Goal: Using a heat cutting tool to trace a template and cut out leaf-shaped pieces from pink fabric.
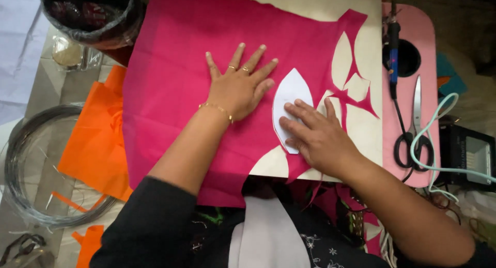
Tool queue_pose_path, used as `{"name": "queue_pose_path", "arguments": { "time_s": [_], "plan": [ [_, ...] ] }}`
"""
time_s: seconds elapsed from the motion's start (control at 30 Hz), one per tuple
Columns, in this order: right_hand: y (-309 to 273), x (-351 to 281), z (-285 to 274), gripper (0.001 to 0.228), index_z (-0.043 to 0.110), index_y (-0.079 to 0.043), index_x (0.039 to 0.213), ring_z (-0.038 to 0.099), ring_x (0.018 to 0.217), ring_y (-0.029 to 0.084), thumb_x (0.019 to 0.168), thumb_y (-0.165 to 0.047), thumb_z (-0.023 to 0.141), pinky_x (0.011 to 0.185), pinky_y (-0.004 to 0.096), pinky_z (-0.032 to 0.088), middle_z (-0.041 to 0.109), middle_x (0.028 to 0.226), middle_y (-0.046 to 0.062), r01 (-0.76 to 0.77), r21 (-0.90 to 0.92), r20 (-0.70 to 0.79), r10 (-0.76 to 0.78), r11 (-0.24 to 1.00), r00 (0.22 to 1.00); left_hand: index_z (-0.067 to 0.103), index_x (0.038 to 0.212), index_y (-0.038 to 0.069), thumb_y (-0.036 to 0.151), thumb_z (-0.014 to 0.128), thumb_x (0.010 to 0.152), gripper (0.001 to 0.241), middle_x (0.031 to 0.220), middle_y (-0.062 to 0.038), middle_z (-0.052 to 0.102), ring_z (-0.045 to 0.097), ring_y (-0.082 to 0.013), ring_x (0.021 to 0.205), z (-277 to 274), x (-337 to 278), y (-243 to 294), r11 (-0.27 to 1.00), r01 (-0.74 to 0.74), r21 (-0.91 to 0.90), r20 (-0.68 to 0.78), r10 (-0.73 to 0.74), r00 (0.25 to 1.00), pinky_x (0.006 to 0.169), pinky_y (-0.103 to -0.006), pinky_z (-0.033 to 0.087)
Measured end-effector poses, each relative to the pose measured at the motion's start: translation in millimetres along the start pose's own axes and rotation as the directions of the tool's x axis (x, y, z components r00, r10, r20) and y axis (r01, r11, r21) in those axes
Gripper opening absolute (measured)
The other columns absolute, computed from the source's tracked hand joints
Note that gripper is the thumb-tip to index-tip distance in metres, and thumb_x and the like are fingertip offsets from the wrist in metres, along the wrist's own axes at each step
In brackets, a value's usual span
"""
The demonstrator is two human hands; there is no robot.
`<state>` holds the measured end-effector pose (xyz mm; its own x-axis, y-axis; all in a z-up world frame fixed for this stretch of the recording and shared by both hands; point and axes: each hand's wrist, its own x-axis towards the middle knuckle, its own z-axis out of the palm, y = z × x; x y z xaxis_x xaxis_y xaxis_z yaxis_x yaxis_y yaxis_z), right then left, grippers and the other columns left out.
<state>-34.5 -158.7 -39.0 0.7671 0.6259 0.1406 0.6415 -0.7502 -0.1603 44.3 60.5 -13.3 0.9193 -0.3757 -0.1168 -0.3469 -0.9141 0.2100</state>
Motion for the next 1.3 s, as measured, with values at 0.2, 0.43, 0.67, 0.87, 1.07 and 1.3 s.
{"name": "queue_pose_path", "arguments": {
  "time_s": [0.2, 0.43, 0.67, 0.87, 1.07, 1.3],
  "plan": [
    [-4.6, -2.8, -15.8, 0.038, 0.054, -0.012, 0.125, 0.036, 0.134, 0.03, 0.089, -0.024, 0.055, 0.103, 0.066, 0.021, 0.044, 0.14, 0.011, 0.061, 0.074, 0.056, -0.065, 0.995, 0.996, 0.012, 0.144, 0.046, 0.049, 0.015, 0.094, 0.05, 0.155, 0.013, 0.006, 0.0, -0.0224, 0.144, -16.5, 16.5, -1.9, 0.994, 0.104, -0.016, 0.126, -0.101, 0.987, 0.098, -0.0781, -0.002],
    [-1.7, -8.4, -20.2, 0.038, 0.057, -0.015, 0.124, 0.038, 0.133, 0.027, 0.087, -0.026, 0.056, 0.103, 0.067, 0.02, 0.046, 0.14, 0.009, 0.045, 0.057, 0.064, -0.048, 0.997, 0.997, 0.016, 0.144, 0.044, 0.051, 0.016, 0.093, 0.051, 0.155, 0.011, 0.01, 0.003, -0.0208, 0.143, -13.9, 12.1, -8.7, 0.996, 0.088, -0.024, 0.096, -0.085, 0.992, 0.099, -0.0762, -0.003],
    [20.3, -18.3, -46.0, 0.027, 0.063, -0.015, 0.111, 0.044, 0.123, 0.024, 0.085, -0.019, 0.059, 0.108, 0.063, 0.013, 0.051, 0.128, 0.006, 0.055, 0.253, 0.114, -0.086, 0.966, 0.99, 0.016, 0.145, 0.033, 0.051, 0.022, 0.093, 0.056, 0.155, 0.005, 0.01, 0.005, -0.0252, 0.142, -5.4, 2.1, -8.0, 0.997, 0.069, 0.03, 0.09, -0.071, 0.993, 0.099, -0.0758, -0.002],
    [19.9, 22.5, -56.9, 0.024, 0.063, -0.001, 0.108, 0.05, 0.111, 0.038, 0.085, -0.001, 0.068, 0.093, 0.051, 0.04, 0.059, 0.117, 0.017, 0.156, 0.126, -0.253, -0.12, 0.98, 0.96, 0.031, 0.143, 0.02, 0.034, 0.033, 0.096, 0.049, 0.152, -0.001, 0.022, 0.018, -0.0271, 0.139, 7.4, -21.3, 20.7, 0.999, 0.027, -0.034, -0.033, -0.028, 0.999, 0.096, -0.0789, 0.005],
    [0.6, 65.4, -71.9, 0.066, 0.044, -0.017, 0.133, 0.023, 0.134, 0.033, 0.074, -0.026, 0.07, 0.107, 0.064, -0.002, 0.04, 0.14, 0.009, -0.203, 0.055, 0.374, 0.169, 0.978, 0.912, 0.027, 0.144, 0.021, 0.028, 0.033, 0.096, 0.049, 0.152, 0.002, 0.022, 0.015, -0.0245, 0.141, 29.3, -41.6, 22.6, 0.997, 0.008, -0.081, -0.072, -0.014, 0.997, 0.1, -0.0741, 0.003],
    [39.7, 31.7, -57.4, 0.036, 0.073, -0.018, 0.095, 0.049, 0.111, 0.035, 0.061, -0.025, 0.083, 0.105, 0.069, 0.019, 0.065, 0.101, 0.008, -0.202, 0.044, 0.212, 0.189, 0.978, 0.959, 0.028, 0.146, 0.021, 0.03, 0.032, 0.1, 0.047, 0.154, 0.001, 0.023, 0.017, -0.0224, 0.143, 34.6, -46.1, 19.1, 0.989, 0.01, -0.15, -0.11, -0.027, 0.994, 0.108, -0.0693, 0.002]
  ]
}}
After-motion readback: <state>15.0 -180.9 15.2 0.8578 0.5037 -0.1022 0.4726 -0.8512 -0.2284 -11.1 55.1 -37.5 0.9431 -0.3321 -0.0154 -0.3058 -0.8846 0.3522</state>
